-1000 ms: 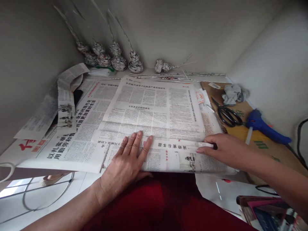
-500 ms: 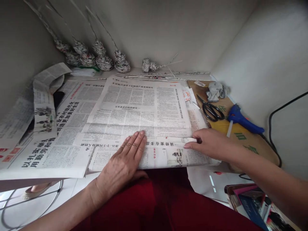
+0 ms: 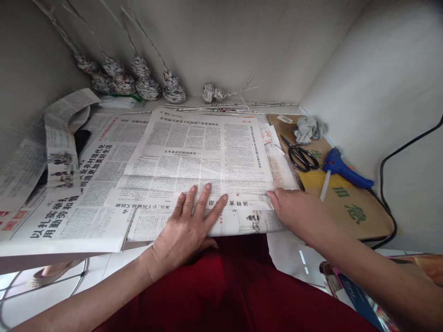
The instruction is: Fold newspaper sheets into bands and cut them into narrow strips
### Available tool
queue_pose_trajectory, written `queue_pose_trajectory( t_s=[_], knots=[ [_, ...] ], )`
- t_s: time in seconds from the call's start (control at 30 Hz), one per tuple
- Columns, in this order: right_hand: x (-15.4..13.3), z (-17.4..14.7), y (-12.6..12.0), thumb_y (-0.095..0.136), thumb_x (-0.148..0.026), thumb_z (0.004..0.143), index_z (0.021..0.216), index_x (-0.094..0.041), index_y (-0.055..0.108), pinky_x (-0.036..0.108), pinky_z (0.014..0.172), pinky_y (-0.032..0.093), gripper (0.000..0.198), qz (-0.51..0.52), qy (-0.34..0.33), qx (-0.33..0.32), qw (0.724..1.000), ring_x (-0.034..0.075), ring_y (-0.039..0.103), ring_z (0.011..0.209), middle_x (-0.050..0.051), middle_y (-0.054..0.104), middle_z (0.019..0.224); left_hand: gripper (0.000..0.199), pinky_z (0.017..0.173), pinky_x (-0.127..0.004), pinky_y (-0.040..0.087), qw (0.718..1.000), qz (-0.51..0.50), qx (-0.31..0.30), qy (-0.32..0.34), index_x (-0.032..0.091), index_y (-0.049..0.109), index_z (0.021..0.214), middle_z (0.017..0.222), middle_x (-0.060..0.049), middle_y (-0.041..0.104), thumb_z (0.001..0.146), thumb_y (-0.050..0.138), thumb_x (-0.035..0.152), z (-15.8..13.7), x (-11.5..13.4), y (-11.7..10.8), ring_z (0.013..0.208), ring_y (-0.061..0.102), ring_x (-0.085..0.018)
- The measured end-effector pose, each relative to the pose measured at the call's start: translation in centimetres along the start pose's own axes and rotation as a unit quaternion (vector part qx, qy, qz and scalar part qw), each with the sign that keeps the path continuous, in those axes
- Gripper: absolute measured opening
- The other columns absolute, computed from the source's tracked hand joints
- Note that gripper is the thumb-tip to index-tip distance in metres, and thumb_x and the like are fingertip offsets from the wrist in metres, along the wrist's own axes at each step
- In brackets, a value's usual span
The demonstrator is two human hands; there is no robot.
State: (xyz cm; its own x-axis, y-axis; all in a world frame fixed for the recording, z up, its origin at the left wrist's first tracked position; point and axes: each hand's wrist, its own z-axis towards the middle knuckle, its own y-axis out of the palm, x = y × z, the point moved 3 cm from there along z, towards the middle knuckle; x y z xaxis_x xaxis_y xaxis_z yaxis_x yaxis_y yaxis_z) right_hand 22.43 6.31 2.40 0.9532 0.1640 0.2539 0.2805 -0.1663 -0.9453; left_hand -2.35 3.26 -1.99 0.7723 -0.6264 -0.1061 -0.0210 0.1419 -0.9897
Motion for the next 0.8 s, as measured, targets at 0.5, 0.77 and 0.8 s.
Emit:
queue_pose_trajectory(
  t_s=[0.5, 0.77, 0.8],
  knots=[
    [-0.1, -1.6, -1.0, 0.041, -0.019, 0.099, 0.085, -0.015, 0.065, 0.033, 0.052, 0.031, 0.029, -0.115, 0.043, 0.073, 0.99, 0.03, 0.07, 0.065, 0.015, 0.07, 0.066, 0.116, 0.109, -0.065, 0.043, 1.0, -0.014, 0.009, 0.004, 0.028, 0.018, 0.162, 0.162, -0.025, 0.024, 0.07, 0.081, 0.061, 0.1, -0.2, 0.1, 0.141, 0.028, -0.054],
    [-5.7, -3.0, -2.9, 0.031, -0.034, 0.105, 0.136, -0.009, 0.057, 0.043, 0.106, 0.044, 0.047, 0.105, -0.087, 0.184, 0.973, 0.03, 0.057, 0.126, 0.018, 0.065, 0.136, 0.094, 0.105, -0.066, 0.046, 0.999, 0.005, 0.047, 0.015, 0.022, 0.031, 0.159, 0.158, -0.028, 0.032, 0.08, 0.077, 0.048, 0.1, 0.0, 0.4, 0.137, 0.036, -0.056],
    [-7.8, -2.7, -2.7, 0.034, -0.041, 0.105, 0.145, -0.006, 0.048, 0.042, 0.113, 0.039, 0.055, 0.158, -0.157, 0.172, 0.96, 0.029, 0.047, 0.139, 0.018, 0.055, 0.149, 0.083, 0.105, -0.065, 0.046, 0.998, 0.014, 0.056, 0.012, 0.019, 0.034, 0.158, 0.157, -0.028, 0.036, 0.087, 0.072, 0.038, 0.0, 0.0, 0.5, 0.137, 0.038, -0.054]
  ],
)
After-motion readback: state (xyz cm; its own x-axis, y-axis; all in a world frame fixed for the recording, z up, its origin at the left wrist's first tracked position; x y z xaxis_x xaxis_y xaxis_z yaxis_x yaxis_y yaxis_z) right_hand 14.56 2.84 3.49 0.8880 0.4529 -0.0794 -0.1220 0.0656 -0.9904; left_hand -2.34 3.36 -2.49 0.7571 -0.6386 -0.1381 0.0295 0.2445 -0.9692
